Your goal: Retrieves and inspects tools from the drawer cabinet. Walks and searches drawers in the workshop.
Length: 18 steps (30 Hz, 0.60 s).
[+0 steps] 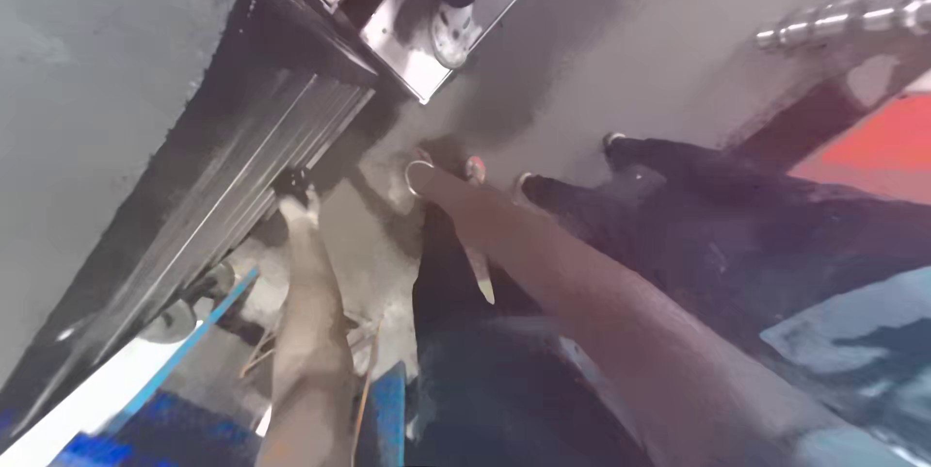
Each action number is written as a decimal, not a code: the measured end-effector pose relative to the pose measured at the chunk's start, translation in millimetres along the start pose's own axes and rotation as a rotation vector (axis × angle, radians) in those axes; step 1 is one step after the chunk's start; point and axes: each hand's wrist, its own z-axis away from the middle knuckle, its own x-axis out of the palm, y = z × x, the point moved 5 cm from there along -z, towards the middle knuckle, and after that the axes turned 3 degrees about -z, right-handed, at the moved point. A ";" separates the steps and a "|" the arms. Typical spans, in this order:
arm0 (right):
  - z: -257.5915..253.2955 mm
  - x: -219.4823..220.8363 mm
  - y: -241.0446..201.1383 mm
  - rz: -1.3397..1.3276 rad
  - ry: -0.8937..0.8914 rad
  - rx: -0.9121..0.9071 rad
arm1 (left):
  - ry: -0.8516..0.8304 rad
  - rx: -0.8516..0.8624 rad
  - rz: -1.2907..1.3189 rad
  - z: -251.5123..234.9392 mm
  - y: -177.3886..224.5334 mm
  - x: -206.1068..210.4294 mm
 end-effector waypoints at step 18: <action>95.6 173.4 256.9 -0.774 -0.243 0.490 | 0.083 0.018 0.457 -70.8 -74.8 15.8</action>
